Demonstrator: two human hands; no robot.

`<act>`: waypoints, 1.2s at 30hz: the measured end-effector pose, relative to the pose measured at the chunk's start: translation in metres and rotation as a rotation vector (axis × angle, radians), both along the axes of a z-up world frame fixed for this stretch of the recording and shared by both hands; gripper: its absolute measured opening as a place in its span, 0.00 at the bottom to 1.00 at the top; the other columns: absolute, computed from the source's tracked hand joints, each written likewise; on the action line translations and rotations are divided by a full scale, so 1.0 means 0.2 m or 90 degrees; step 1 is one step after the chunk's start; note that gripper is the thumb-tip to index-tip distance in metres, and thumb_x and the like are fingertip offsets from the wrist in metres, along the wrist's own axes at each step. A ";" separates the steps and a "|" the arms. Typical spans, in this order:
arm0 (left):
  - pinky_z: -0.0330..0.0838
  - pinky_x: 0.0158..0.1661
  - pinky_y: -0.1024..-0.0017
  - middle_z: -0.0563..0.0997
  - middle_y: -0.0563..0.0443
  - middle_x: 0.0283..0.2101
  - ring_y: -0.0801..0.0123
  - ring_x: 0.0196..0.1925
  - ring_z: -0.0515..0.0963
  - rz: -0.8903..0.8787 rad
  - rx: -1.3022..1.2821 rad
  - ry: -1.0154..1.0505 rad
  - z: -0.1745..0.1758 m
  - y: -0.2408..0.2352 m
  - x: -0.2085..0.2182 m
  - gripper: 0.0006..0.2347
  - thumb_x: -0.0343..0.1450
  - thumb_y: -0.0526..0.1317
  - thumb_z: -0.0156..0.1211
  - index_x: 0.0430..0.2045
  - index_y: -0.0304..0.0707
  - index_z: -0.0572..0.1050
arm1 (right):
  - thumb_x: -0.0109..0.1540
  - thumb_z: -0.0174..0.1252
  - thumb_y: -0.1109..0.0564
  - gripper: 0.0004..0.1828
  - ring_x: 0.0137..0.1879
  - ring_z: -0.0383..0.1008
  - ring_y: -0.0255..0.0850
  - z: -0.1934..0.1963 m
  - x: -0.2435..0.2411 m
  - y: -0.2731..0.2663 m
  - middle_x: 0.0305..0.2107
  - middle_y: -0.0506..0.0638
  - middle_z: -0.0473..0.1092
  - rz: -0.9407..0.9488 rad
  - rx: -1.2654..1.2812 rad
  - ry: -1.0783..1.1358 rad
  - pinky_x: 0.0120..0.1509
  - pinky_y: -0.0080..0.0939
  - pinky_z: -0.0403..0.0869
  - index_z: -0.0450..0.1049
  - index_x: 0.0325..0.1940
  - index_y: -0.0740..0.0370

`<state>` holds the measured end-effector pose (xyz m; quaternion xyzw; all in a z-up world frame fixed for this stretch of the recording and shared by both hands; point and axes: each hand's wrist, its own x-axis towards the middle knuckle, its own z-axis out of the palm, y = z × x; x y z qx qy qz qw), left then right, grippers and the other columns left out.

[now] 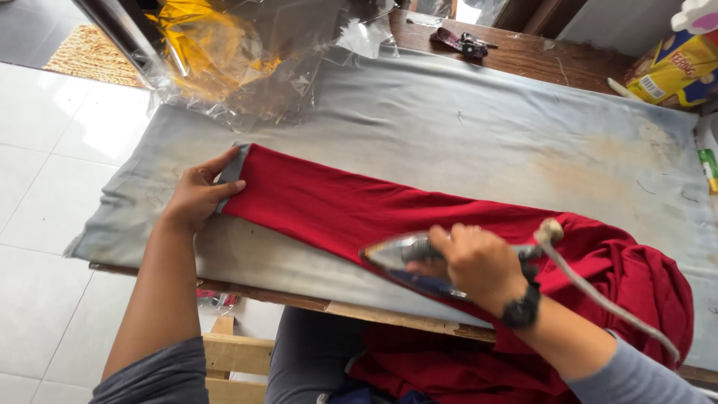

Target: The person irons a red garment on a padded ironing board. They repeatedly smooth the fabric, reposition the garment, and use a steam iron to remove wrinkles from different sections including the hem and side panels.

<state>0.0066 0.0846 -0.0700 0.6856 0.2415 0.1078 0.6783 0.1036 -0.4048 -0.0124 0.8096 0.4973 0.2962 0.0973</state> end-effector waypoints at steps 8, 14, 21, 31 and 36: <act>0.83 0.41 0.66 0.76 0.49 0.62 0.57 0.53 0.81 0.024 -0.047 -0.045 -0.06 0.02 0.02 0.31 0.62 0.26 0.72 0.63 0.44 0.72 | 0.57 0.49 0.14 0.40 0.43 0.81 0.59 0.12 0.45 0.18 0.33 0.56 0.76 -0.374 0.034 0.300 0.46 0.60 0.77 0.65 0.52 0.47; 0.83 0.42 0.67 0.77 0.49 0.61 0.57 0.55 0.81 0.032 -0.055 -0.044 -0.01 0.00 0.02 0.31 0.62 0.25 0.71 0.63 0.43 0.72 | 0.56 0.53 0.17 0.35 0.39 0.81 0.50 0.09 -0.07 -0.02 0.30 0.48 0.74 -0.242 -0.039 0.292 0.45 0.49 0.79 0.66 0.46 0.45; 0.81 0.45 0.60 0.73 0.43 0.65 0.50 0.60 0.75 0.025 -0.050 -0.053 -0.10 0.07 0.03 0.33 0.63 0.25 0.71 0.66 0.41 0.68 | 0.57 0.42 0.10 0.41 0.37 0.82 0.49 0.01 0.22 -0.24 0.26 0.46 0.74 -0.380 -0.006 0.135 0.44 0.51 0.81 0.67 0.45 0.45; 0.82 0.44 0.59 0.76 0.42 0.62 0.50 0.58 0.77 0.028 -0.075 -0.075 -0.08 0.05 0.02 0.32 0.63 0.23 0.70 0.64 0.38 0.68 | 0.53 0.49 0.14 0.34 0.49 0.83 0.48 0.10 0.19 -0.33 0.44 0.41 0.80 -0.352 -0.151 0.245 0.57 0.45 0.79 0.73 0.46 0.36; 0.84 0.43 0.60 0.80 0.43 0.56 0.52 0.53 0.82 0.035 -0.102 -0.102 -0.07 0.04 0.01 0.30 0.64 0.23 0.68 0.63 0.35 0.70 | 0.51 0.50 0.10 0.38 0.32 0.77 0.39 -0.03 -0.07 -0.34 0.22 0.38 0.68 -0.156 -0.014 0.082 0.44 0.35 0.76 0.65 0.37 0.43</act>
